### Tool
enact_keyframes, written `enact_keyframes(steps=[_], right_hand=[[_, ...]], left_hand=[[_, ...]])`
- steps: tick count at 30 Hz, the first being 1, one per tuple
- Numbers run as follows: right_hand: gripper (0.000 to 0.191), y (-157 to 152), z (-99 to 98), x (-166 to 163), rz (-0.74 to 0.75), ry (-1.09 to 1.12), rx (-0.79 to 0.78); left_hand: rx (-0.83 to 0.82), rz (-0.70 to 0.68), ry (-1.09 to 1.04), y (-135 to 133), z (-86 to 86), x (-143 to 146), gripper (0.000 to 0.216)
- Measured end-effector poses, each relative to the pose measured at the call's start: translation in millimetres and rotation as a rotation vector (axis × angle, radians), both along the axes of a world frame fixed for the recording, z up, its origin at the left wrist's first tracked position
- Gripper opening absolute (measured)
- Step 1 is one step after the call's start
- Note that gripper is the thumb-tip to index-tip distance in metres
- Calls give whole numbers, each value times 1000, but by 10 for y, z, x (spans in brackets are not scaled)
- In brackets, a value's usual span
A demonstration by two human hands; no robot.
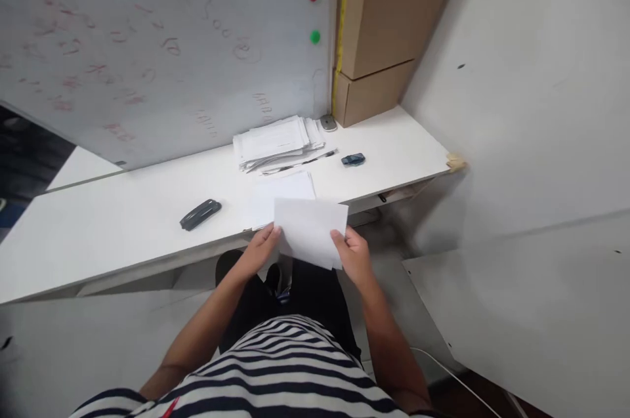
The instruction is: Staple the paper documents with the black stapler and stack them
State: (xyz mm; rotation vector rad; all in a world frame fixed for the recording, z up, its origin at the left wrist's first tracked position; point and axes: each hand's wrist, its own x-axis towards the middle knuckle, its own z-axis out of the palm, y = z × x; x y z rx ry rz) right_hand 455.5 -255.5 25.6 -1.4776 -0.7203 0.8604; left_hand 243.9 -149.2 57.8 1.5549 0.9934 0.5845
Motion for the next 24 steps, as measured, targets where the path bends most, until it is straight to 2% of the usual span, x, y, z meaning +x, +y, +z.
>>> enact_keyframes(steps=[2, 4, 8, 11, 13, 16, 20, 22, 24], right_hand=[[44, 45, 73, -146, 104, -41, -7], [44, 57, 79, -302, 131, -47, -5], [46, 30, -38, -626, 150, 148, 80], [48, 20, -93, -819, 271, 255, 82], [45, 73, -37, -890, 356, 157, 27], [42, 323, 221, -930, 387, -83, 24], [47, 914, 615, -993, 416, -214, 205], [48, 1204, 656, -1058, 438, -290, 301], [50, 1420, 548, -1129, 481, -358, 349]], left_hand=[[-65, 82, 17, -195, -24, -186, 47], [-103, 141, -13, -274, -44, -360, 45], [-149, 264, -124, -342, -73, -596, 40], [-34, 417, -123, -389, -63, -696, 38], [76, 465, -115, -375, -8, -761, 37], [190, 439, -154, -197, 166, -878, 35], [231, 351, -318, 334, 362, -1004, 45], [183, 320, -442, 624, 325, -1022, 54], [116, 318, -470, 848, 189, -1009, 60]])
